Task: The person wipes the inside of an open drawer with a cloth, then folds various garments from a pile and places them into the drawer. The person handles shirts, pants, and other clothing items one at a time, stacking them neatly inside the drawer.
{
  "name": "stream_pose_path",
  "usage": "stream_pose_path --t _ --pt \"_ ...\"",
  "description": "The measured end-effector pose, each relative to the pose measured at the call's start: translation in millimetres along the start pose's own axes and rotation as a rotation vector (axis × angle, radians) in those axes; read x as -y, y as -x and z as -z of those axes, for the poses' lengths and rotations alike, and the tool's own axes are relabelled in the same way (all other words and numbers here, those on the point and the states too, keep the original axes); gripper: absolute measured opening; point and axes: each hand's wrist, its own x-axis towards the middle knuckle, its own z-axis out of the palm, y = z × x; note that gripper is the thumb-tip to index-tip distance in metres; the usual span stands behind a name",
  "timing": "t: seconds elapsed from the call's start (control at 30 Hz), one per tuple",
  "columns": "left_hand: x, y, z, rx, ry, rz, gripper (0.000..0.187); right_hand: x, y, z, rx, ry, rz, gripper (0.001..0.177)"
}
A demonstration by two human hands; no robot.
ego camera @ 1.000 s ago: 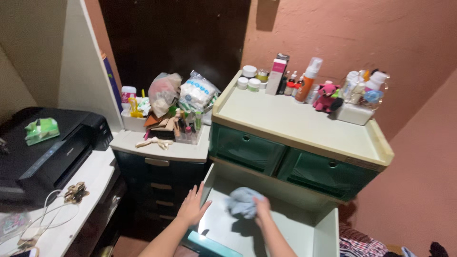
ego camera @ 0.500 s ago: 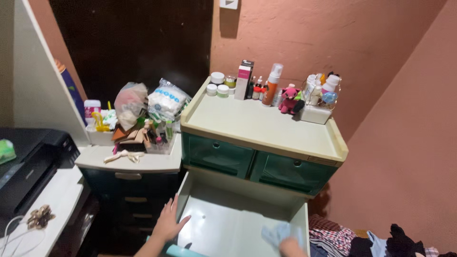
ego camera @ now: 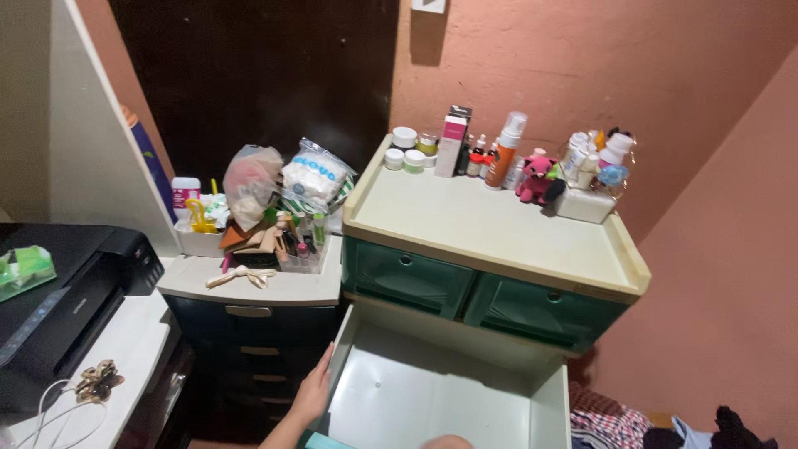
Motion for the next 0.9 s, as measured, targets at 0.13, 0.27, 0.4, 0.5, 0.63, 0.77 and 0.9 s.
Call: stream_pose_path --t 0.13,0.27,0.4,0.5,0.63,0.77,0.9 --pt "9.7 -3.7 -1.5 0.007 0.059 0.001 0.065 28.6 -39.4 -44.1 0.054 -0.424 0.106 0.033" --pt "16.8 -10.3 -1.5 -0.005 0.153 -0.066 0.064 50.2 -69.8 -80.1 0.092 -0.716 0.204 0.033" --pt "19.9 -17.5 14.2 0.06 0.098 0.027 0.061 56.5 -77.1 -94.2 0.113 -0.895 0.307 0.034" --pt "29.0 -11.0 33.4 0.097 0.153 0.027 0.05 65.9 -81.1 -98.8 0.137 -0.95 0.437 0.034" --pt "48.5 19.8 44.4 0.287 0.65 0.32 0.089 88.8 -87.7 -119.0 0.047 -0.843 0.674 0.034" --pt "60.5 46.7 44.3 0.063 1.151 0.456 0.088 114.0 -83.2 -173.9 -0.423 0.177 0.829 0.037" --pt "66.4 54.7 40.0 0.1 1.431 0.367 0.095 113.2 -60.8 -196.6 -0.774 1.075 1.021 0.041"
